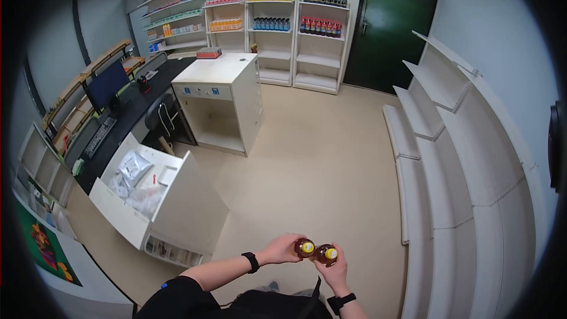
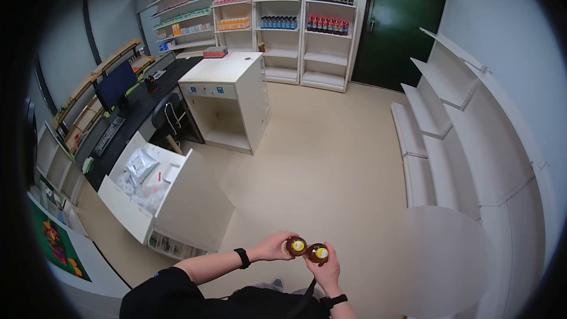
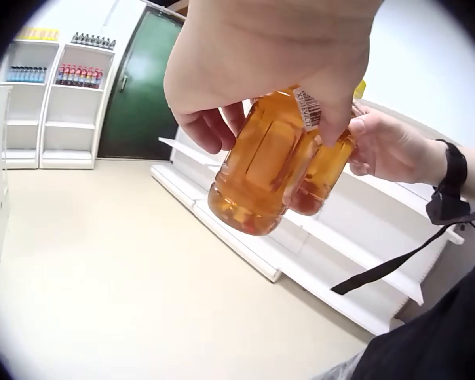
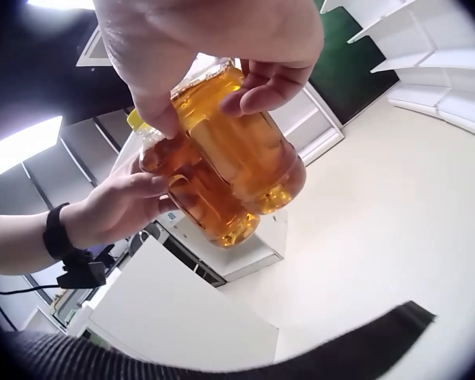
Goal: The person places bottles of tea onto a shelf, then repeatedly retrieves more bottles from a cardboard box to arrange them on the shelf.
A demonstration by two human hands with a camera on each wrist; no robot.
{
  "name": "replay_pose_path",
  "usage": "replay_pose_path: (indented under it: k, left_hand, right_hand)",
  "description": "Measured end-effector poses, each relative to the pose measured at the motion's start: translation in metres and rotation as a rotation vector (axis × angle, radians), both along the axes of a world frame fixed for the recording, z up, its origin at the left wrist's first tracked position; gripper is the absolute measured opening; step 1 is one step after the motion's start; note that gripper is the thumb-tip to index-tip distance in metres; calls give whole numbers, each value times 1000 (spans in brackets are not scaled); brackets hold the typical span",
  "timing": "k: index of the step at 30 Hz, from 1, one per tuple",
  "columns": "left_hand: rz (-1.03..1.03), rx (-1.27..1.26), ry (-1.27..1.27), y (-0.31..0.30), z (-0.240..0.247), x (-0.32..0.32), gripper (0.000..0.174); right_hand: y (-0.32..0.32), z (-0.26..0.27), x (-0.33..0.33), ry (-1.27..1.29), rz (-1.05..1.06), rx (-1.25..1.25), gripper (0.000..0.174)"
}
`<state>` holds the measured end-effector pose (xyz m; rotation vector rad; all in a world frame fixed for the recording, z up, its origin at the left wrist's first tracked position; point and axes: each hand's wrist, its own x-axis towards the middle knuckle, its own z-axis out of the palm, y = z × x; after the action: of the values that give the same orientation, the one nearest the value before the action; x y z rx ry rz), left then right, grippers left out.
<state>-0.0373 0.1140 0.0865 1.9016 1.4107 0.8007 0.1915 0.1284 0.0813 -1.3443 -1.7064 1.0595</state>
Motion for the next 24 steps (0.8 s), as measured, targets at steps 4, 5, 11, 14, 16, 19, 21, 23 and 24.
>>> replay_pose_path:
  k: [4,5,11,14,16,19,21,23,24]
  left_hand:
    - [117,10,-17,112,9,-38,59]
    - [157,-3,-20,141,4,-44,60]
    - [323,-112,-111,325,-38,-80,66]
    - [437,-138,-182,412,-24,-98,68]
    - [494,-151,-202,461,1,-116,67]
    - [594,-156,-147,533,4,-147,68]
    - [658,-149,-173,584,-10,-172,68]
    - [716,-156,-179,632,-26,-208,69]
    - [728,-125,-187,659,-34,-225,68]
  right_hand:
    - [129,1,-43,118,53,-42,72]
    - [162,-4,-50,172,60,-96,71]
    - [381,-39,-94,-15,202,111,71]
    - [485,-17,-122,-6,286,173,71]
    - [546,0,-144,30,344,100,72]
    - [635,-4,-187,29,438,119,72]
    - [698,-4,-222,52,498,113,73]
    - [755,4,-259,-181,559,77,70]
    - [785,-7,-276,-180,578,70,70]
